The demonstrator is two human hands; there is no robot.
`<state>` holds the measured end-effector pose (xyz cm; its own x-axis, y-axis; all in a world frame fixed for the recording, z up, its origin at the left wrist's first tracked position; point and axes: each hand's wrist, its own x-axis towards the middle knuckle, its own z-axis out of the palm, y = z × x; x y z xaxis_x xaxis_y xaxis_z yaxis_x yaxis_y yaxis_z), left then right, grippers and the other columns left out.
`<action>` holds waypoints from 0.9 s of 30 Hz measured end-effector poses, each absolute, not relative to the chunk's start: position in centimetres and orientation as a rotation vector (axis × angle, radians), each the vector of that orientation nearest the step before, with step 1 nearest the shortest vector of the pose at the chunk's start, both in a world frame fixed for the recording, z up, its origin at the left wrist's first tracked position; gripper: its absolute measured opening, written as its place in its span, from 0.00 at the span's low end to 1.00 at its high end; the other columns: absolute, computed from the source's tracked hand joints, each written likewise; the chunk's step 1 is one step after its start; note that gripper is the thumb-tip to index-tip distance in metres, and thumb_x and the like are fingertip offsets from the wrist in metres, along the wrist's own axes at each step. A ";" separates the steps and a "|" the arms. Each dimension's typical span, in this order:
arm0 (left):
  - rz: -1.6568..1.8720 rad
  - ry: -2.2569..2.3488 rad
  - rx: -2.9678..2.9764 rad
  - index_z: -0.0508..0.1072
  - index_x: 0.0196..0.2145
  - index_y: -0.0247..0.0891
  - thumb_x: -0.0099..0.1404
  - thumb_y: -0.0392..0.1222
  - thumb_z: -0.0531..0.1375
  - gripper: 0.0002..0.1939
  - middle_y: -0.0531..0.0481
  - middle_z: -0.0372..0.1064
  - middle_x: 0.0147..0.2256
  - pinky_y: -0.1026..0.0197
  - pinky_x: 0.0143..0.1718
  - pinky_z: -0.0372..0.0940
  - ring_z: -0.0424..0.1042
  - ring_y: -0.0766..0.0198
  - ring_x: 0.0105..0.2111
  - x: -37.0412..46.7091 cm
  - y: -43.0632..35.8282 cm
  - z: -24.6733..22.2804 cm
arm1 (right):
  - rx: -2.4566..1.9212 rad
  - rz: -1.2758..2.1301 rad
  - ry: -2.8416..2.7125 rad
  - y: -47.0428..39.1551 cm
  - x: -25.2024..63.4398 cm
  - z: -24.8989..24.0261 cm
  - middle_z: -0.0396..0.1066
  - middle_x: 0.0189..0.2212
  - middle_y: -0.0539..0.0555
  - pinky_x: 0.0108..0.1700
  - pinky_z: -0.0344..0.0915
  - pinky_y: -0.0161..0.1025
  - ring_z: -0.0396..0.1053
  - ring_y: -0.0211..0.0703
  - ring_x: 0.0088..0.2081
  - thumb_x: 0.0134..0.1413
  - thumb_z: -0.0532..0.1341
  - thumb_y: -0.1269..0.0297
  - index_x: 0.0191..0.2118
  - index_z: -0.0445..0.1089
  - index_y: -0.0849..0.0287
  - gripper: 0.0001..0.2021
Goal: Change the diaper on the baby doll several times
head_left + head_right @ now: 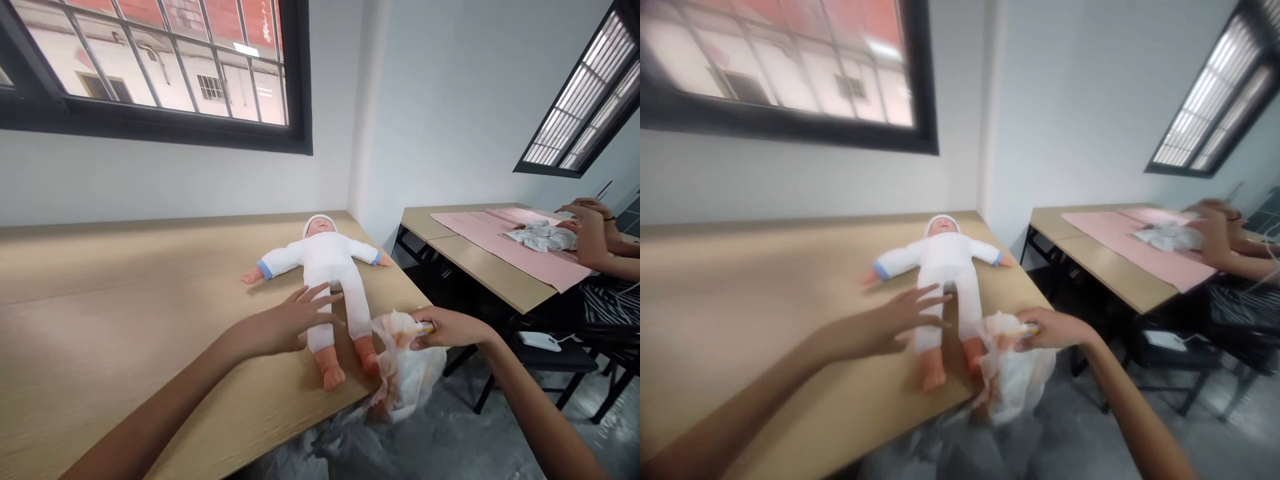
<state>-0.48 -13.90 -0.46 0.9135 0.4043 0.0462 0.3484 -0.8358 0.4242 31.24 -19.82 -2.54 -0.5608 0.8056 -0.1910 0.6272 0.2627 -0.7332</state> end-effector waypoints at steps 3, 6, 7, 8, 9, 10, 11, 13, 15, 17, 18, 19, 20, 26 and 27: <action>0.062 0.621 3.039 0.62 0.58 0.51 0.49 0.20 0.56 0.41 0.47 0.45 0.65 0.29 0.59 0.41 0.42 0.37 0.64 -1.1 -14.3 -3.5 | -1.355 1.214 -2.253 -21.0 32.5 -4.2 0.73 0.39 0.53 0.44 0.63 0.36 0.68 0.44 0.41 0.52 0.61 0.53 0.42 0.73 0.61 0.18; 0.132 0.457 3.188 0.49 0.64 0.52 0.55 0.24 0.56 0.43 0.51 0.43 0.66 0.35 0.62 0.38 0.44 0.47 0.65 0.0 -14.6 -6.6 | -1.291 1.367 -2.235 -21.9 31.8 -5.6 0.73 0.38 0.53 0.43 0.64 0.36 0.69 0.44 0.40 0.50 0.64 0.54 0.42 0.75 0.60 0.17; 0.166 0.366 3.207 0.48 0.64 0.51 0.57 0.27 0.56 0.41 0.52 0.44 0.66 0.38 0.64 0.36 0.44 0.50 0.65 0.5 -14.7 -7.2 | -1.242 1.422 -2.228 -22.1 31.2 -6.0 0.73 0.38 0.53 0.43 0.64 0.36 0.69 0.44 0.40 0.49 0.65 0.54 0.41 0.75 0.60 0.17; 0.202 0.289 3.220 0.48 0.64 0.49 0.59 0.29 0.56 0.39 0.53 0.45 0.65 0.40 0.65 0.35 0.44 0.53 0.65 1.0 -14.7 -7.6 | -1.181 1.459 -2.216 -22.2 30.5 -6.3 0.73 0.39 0.53 0.43 0.64 0.36 0.69 0.44 0.40 0.48 0.65 0.54 0.41 0.75 0.60 0.17; 0.237 0.228 3.235 0.49 0.64 0.46 0.60 0.31 0.56 0.37 0.53 0.47 0.65 0.42 0.65 0.34 0.44 0.55 0.65 1.5 -14.6 -7.8 | -1.119 1.482 -2.199 -22.3 29.9 -6.5 0.73 0.40 0.53 0.44 0.64 0.36 0.69 0.44 0.41 0.47 0.66 0.54 0.40 0.75 0.60 0.17; 0.266 0.174 3.254 0.50 0.64 0.44 0.61 0.32 0.55 0.35 0.53 0.50 0.64 0.43 0.66 0.34 0.44 0.56 0.65 1.9 -14.5 -7.9 | -1.060 1.491 -2.181 -22.3 29.3 -6.7 0.72 0.41 0.54 0.45 0.64 0.36 0.69 0.44 0.42 0.47 0.66 0.54 0.40 0.76 0.60 0.16; 0.294 0.141 3.280 0.52 0.63 0.42 0.62 0.32 0.55 0.32 0.52 0.53 0.63 0.44 0.66 0.34 0.44 0.58 0.65 2.2 -14.4 -7.9 | -1.006 1.494 -2.165 -22.3 28.8 -6.9 0.72 0.41 0.54 0.45 0.64 0.36 0.69 0.44 0.43 0.47 0.66 0.54 0.39 0.76 0.60 0.16; 0.369 0.084 3.342 0.55 0.61 0.39 0.65 0.32 0.53 0.27 0.50 0.58 0.61 0.44 0.66 0.36 0.46 0.59 0.65 2.7 -14.1 -8.2 | -0.928 1.487 -2.141 -22.3 28.0 -7.0 0.72 0.43 0.54 0.47 0.64 0.37 0.69 0.45 0.44 0.46 0.67 0.54 0.38 0.76 0.59 0.16; 0.482 0.024 3.374 0.60 0.58 0.38 0.66 0.33 0.53 0.22 0.49 0.63 0.57 0.44 0.66 0.37 0.51 0.60 0.63 3.2 -13.8 -8.9 | -0.860 1.469 -2.116 -22.3 27.6 -6.9 0.71 0.46 0.55 0.50 0.63 0.38 0.68 0.46 0.46 0.44 0.68 0.53 0.37 0.77 0.59 0.16; 0.674 -0.045 3.369 0.66 0.52 0.39 0.67 0.35 0.52 0.16 0.48 0.68 0.53 0.43 0.65 0.39 0.57 0.60 0.60 3.7 -13.6 -9.9 | -0.810 1.460 -2.085 -22.3 27.2 -6.8 0.70 0.47 0.55 0.53 0.61 0.40 0.67 0.47 0.49 0.44 0.68 0.52 0.37 0.77 0.58 0.17; 0.778 -0.065 3.354 0.68 0.48 0.39 0.68 0.36 0.52 0.12 0.48 0.70 0.50 0.43 0.65 0.41 0.60 0.60 0.59 3.9 -13.5 -10.4 | -0.797 1.456 -2.076 -22.4 27.1 -6.8 0.71 0.47 0.55 0.54 0.60 0.40 0.66 0.47 0.49 0.44 0.67 0.51 0.38 0.77 0.58 0.17; 0.877 -0.066 3.334 0.70 0.45 0.38 0.68 0.37 0.52 0.10 0.48 0.72 0.48 0.43 0.64 0.44 0.62 0.59 0.57 4.1 -13.5 -10.8 | -0.803 1.456 -2.075 -22.6 27.1 -6.9 0.71 0.47 0.55 0.54 0.60 0.41 0.66 0.48 0.50 0.44 0.67 0.50 0.39 0.77 0.57 0.18; 0.963 -0.051 3.309 0.71 0.42 0.37 0.68 0.37 0.52 0.08 0.47 0.73 0.46 0.44 0.63 0.47 0.64 0.58 0.55 4.3 -13.6 -11.1 | -0.822 1.454 -2.080 -22.8 27.3 -7.0 0.71 0.46 0.55 0.54 0.60 0.41 0.66 0.48 0.50 0.44 0.67 0.50 0.40 0.76 0.57 0.19; 1.103 0.021 3.127 0.69 0.41 0.32 0.69 0.34 0.48 0.10 0.44 0.76 0.39 0.57 0.50 0.62 0.70 0.61 0.48 4.9 -14.0 -7.1 | -1.469 1.237 -2.031 -25.2 34.6 -7.8 0.73 0.34 0.55 0.38 0.68 0.34 0.71 0.43 0.36 0.49 0.64 0.50 0.40 0.74 0.59 0.18; 1.078 0.041 3.090 0.69 0.41 0.31 0.69 0.37 0.48 0.11 0.43 0.76 0.39 0.57 0.49 0.63 0.71 0.61 0.46 5.0 -13.9 -5.6 | -1.633 1.093 -1.982 -25.5 36.6 -7.4 0.73 0.36 0.56 0.40 0.68 0.35 0.71 0.45 0.38 0.48 0.64 0.49 0.43 0.74 0.58 0.20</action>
